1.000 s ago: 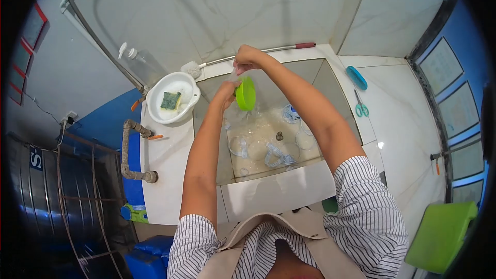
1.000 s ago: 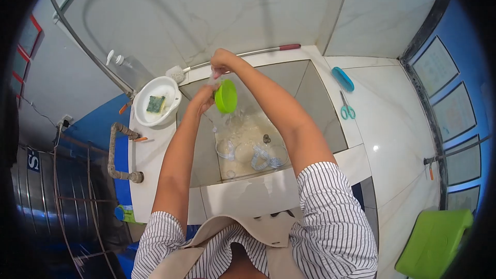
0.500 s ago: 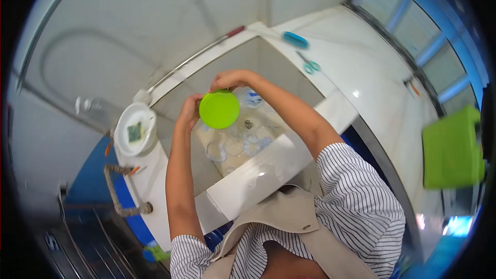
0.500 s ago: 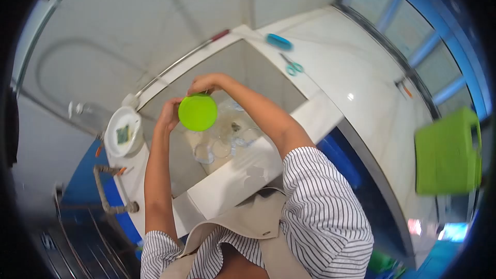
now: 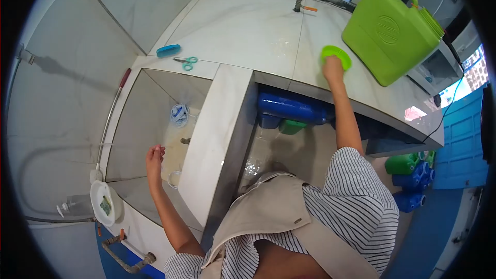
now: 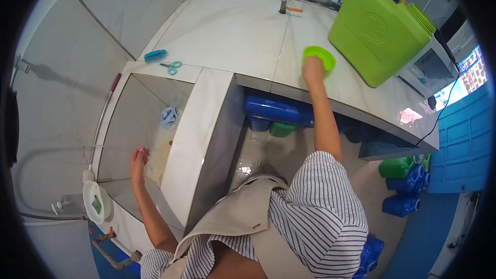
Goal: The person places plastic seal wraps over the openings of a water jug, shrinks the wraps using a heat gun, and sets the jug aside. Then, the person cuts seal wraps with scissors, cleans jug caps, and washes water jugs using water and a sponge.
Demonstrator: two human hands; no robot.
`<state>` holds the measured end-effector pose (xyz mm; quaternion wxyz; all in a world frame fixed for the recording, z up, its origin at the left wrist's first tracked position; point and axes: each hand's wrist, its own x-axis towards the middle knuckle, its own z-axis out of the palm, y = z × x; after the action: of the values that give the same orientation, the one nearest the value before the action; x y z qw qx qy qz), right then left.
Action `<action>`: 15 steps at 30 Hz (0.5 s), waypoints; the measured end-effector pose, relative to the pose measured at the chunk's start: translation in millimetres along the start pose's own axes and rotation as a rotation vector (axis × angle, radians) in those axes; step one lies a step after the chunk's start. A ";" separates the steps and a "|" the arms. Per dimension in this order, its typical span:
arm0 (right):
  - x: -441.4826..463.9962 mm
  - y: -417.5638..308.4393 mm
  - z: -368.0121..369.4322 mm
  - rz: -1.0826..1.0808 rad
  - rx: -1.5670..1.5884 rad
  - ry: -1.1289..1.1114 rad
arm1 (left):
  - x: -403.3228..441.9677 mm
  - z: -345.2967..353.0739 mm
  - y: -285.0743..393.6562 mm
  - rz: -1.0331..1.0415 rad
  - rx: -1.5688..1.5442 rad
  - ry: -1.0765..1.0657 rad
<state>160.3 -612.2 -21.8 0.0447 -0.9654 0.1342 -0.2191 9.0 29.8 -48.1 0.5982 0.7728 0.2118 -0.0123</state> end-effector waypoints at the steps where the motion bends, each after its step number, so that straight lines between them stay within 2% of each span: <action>1: 4.2 26.6 12.8 0.076 -0.029 -0.042 | 1.6 13.5 0.2 -0.002 -0.002 0.017; 2: 3.9 46.8 15.1 0.152 -0.067 -0.084 | 3.2 25.4 5.2 0.057 -0.015 0.018; 3: 2.3 59.1 20.9 0.134 -0.061 -0.094 | 3.4 37.1 9.9 0.111 -0.022 0.027; 6: 16.7 45.4 38.6 0.040 -0.077 -0.050 | -2.8 85.4 29.8 0.241 0.238 0.184; 8: 26.3 -18.1 40.6 -0.209 0.264 0.086 | -2.4 109.9 22.8 0.381 0.326 0.253; 9: 26.9 -55.6 44.6 -0.295 0.313 0.063 | -28.6 130.9 57.3 0.251 0.241 0.201; 10: 22.4 -95.7 47.1 -0.469 0.533 -0.092 | -24.8 137.6 45.7 0.330 0.289 0.221; 11: 11.5 -138.6 44.3 -0.646 0.740 -0.261 | -44.1 146.4 58.6 0.280 0.296 0.220; 12: -9.9 -183.9 32.1 -0.700 0.905 -0.446 | -48.2 152.9 51.9 0.421 0.227 0.295; 14: -59.5 -256.8 3.8 -1.089 0.995 -0.668 | -79.0 149.7 46.8 0.536 0.342 0.435; 15: -90.7 -283.9 -21.5 -1.203 1.020 -0.790 | -106.7 143.2 47.5 0.479 0.344 0.535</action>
<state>140.2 -315.0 1.4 0.3903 -0.7400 -0.5364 0.1111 -38.3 -146.0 -16.0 0.3699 0.8651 0.1688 0.2938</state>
